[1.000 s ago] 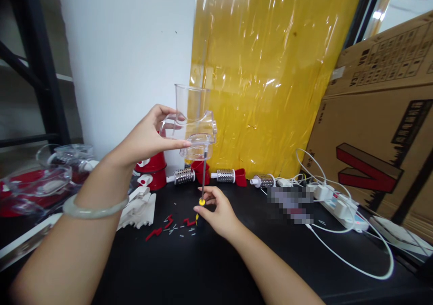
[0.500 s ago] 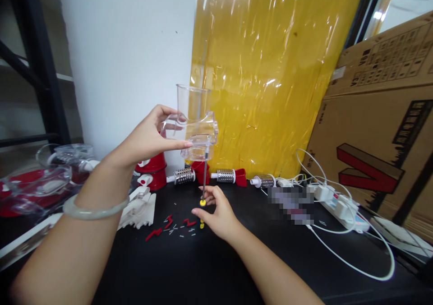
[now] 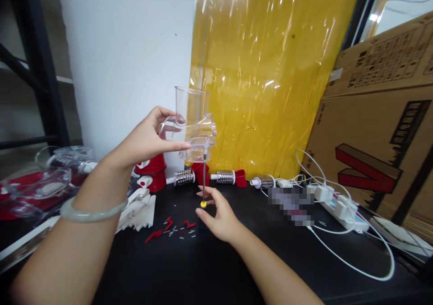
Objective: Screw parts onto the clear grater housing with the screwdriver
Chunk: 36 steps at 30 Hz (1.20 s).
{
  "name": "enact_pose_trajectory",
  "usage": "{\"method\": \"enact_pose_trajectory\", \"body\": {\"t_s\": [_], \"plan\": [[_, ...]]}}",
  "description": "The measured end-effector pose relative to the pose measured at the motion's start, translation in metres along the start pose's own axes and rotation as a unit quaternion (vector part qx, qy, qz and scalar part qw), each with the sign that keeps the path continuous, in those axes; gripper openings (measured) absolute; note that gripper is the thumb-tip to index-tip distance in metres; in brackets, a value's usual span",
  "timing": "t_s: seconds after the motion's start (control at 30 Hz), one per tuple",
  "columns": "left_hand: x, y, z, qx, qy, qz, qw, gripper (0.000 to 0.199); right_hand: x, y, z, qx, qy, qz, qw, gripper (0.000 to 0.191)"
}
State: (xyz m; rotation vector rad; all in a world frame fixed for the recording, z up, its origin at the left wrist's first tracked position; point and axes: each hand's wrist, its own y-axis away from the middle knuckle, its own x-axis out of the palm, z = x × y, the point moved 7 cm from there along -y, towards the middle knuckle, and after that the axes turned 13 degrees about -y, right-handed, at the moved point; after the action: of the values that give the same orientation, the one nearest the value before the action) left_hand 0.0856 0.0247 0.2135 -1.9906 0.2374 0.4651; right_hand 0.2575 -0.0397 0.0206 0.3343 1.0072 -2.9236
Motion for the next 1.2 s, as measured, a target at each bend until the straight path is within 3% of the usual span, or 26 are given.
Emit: {"method": "enact_pose_trajectory", "body": {"t_s": [0.1, 0.33, 0.63, 1.2], "plan": [[0.0, 0.0, 0.001, -0.011, -0.011, -0.001, 1.0, 0.064, 0.002, 0.001, 0.003, 0.014, -0.018, 0.023, 0.999, 0.047], [0.002, 0.0, 0.013, -0.056, -0.014, -0.029, 0.998, 0.061, -0.005, -0.003, -0.008, 0.038, -0.027, -0.023, 0.999, 0.032], [0.001, -0.001, 0.015, -0.061, -0.012, -0.05, 0.997, 0.064, -0.006, -0.003, -0.017, 0.057, -0.069, -0.032, 0.996, 0.028], [0.002, 0.0, 0.01, -0.055, -0.03, -0.056, 0.996, 0.065, 0.011, 0.0, -0.009, 0.084, -0.215, 0.039, 0.972, 0.029]]}}
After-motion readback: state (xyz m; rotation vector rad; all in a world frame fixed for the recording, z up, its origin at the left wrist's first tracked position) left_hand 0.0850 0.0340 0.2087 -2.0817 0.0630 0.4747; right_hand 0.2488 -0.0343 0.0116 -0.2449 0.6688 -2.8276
